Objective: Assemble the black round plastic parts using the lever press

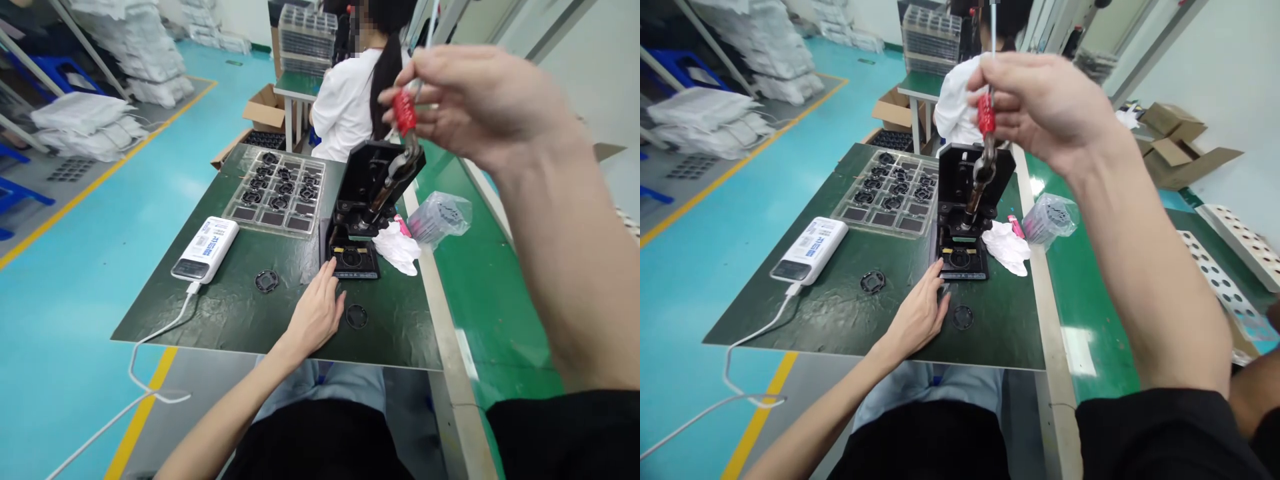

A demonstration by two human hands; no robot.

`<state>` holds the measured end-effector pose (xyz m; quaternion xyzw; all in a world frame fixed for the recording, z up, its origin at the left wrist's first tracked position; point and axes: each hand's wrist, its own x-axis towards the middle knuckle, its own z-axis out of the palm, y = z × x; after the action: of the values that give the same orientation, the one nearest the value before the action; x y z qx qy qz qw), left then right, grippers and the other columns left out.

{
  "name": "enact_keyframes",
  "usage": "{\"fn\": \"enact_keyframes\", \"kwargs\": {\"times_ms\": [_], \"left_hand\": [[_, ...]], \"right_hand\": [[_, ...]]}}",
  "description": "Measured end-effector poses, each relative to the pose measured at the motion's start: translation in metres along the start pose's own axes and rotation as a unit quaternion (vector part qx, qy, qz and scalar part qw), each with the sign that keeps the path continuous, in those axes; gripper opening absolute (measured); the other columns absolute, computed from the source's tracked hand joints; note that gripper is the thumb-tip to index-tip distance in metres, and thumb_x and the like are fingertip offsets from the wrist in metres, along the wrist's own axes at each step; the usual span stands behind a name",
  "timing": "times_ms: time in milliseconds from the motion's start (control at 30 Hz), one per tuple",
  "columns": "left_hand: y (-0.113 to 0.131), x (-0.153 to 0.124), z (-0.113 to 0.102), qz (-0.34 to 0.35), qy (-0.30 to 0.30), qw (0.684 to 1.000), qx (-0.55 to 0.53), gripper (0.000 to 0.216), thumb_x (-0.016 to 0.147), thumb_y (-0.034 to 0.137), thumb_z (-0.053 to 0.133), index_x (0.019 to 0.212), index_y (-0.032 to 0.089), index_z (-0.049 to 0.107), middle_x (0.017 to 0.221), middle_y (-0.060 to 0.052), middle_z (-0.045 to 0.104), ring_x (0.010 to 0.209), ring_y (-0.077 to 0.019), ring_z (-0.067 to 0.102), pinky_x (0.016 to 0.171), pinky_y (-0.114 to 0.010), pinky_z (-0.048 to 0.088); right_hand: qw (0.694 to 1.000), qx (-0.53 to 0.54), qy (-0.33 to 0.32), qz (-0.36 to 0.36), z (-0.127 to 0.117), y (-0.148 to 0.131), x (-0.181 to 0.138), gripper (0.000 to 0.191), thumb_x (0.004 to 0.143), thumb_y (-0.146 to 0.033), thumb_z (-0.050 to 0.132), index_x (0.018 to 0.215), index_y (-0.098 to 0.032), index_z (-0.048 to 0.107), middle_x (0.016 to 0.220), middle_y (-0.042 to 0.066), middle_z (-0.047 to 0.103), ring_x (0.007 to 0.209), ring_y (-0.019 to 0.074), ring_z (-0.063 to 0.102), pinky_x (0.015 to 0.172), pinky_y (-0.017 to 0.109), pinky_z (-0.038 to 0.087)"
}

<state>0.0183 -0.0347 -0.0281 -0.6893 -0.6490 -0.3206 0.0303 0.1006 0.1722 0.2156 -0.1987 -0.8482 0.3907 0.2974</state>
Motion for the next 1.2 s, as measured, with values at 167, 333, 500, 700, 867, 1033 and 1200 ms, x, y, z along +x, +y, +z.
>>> {"fn": "enact_keyframes", "kwargs": {"times_ms": [167, 333, 500, 700, 867, 1033, 1200], "left_hand": [[0.000, -0.002, 0.002, -0.018, 0.003, 1.000, -0.019, 0.037, 0.100, 0.010, 0.043, 0.136, 0.010, 0.041, 0.158, -0.028, 0.042, 0.152, -0.0328, 0.037, 0.118, -0.053, 0.048], [-0.001, -0.002, -0.001, -0.024, 0.000, 0.999, -0.030, 0.032, 0.098, 0.008, 0.045, 0.130, 0.010, 0.045, 0.159, -0.028, 0.042, 0.151, -0.0314, 0.039, 0.120, -0.052, 0.046], [-0.002, -0.002, 0.000, -0.018, 0.003, 1.000, -0.023, 0.034, 0.097, 0.007, 0.044, 0.130, 0.011, 0.044, 0.159, -0.028, 0.041, 0.151, -0.0323, 0.039, 0.119, -0.052, 0.047], [-0.002, -0.003, 0.000, -0.016, -0.010, 1.000, -0.022, 0.035, 0.096, 0.007, 0.044, 0.131, 0.011, 0.043, 0.159, -0.029, 0.040, 0.152, -0.0338, 0.037, 0.117, -0.054, 0.048], [-0.002, -0.002, -0.003, -0.014, -0.001, 0.999, -0.033, 0.032, 0.095, 0.005, 0.045, 0.126, 0.012, 0.044, 0.159, -0.028, 0.040, 0.152, -0.0330, 0.038, 0.118, -0.053, 0.048], [0.001, -0.005, -0.012, 0.000, 0.042, 0.998, -0.038, 0.028, 0.095, 0.007, 0.051, 0.120, 0.018, 0.046, 0.139, -0.021, 0.060, 0.142, -0.0335, 0.051, 0.111, -0.058, 0.052], [0.017, -0.017, -0.017, -0.022, -0.002, 0.992, -0.121, 0.033, 0.093, 0.022, 0.066, 0.119, 0.020, 0.047, 0.118, -0.014, 0.068, 0.114, -0.0282, 0.066, 0.094, -0.045, 0.061]], "right_hand": [[0.911, -0.203, 0.246, -0.262, 0.030, 0.008, -0.055, 0.026, 0.104, -0.031, 0.053, 0.092, -0.020, 0.074, 0.111, 0.007, 0.061, 0.114, 0.0222, 0.065, 0.102, 0.045, 0.058], [0.909, -0.176, 0.243, -0.289, 0.079, 0.067, -0.116, 0.019, 0.099, -0.021, 0.057, 0.106, -0.027, 0.074, 0.111, 0.007, 0.060, 0.119, 0.0301, 0.064, 0.111, 0.060, 0.051], [0.928, -0.224, 0.193, -0.225, 0.083, 0.100, -0.117, 0.015, 0.098, -0.027, 0.059, 0.103, -0.023, 0.073, 0.097, 0.009, 0.064, 0.117, 0.0334, 0.066, 0.110, 0.065, 0.051], [0.898, -0.255, 0.244, -0.264, 0.035, 0.018, -0.076, 0.025, 0.103, -0.025, 0.051, 0.096, -0.022, 0.075, 0.124, 0.009, 0.067, 0.118, 0.0244, 0.067, 0.101, 0.047, 0.061], [0.988, -0.145, 0.034, -0.036, -0.019, -0.001, 0.006, 0.016, 0.098, -0.030, 0.064, 0.091, -0.021, 0.076, 0.092, -0.003, 0.075, 0.103, 0.0166, 0.073, 0.100, 0.042, 0.058], [0.951, -0.105, 0.291, -0.021, -0.017, 0.051, -0.030, 0.022, 0.103, -0.031, 0.054, 0.095, -0.025, 0.074, 0.101, 0.002, 0.076, 0.099, 0.0163, 0.073, 0.100, 0.045, 0.060], [0.968, -0.149, 0.199, 0.015, 0.041, 0.091, -0.173, 0.029, 0.102, -0.030, 0.055, 0.082, -0.019, 0.073, 0.085, 0.005, 0.077, 0.082, 0.0190, 0.073, 0.080, 0.036, 0.062]]}}
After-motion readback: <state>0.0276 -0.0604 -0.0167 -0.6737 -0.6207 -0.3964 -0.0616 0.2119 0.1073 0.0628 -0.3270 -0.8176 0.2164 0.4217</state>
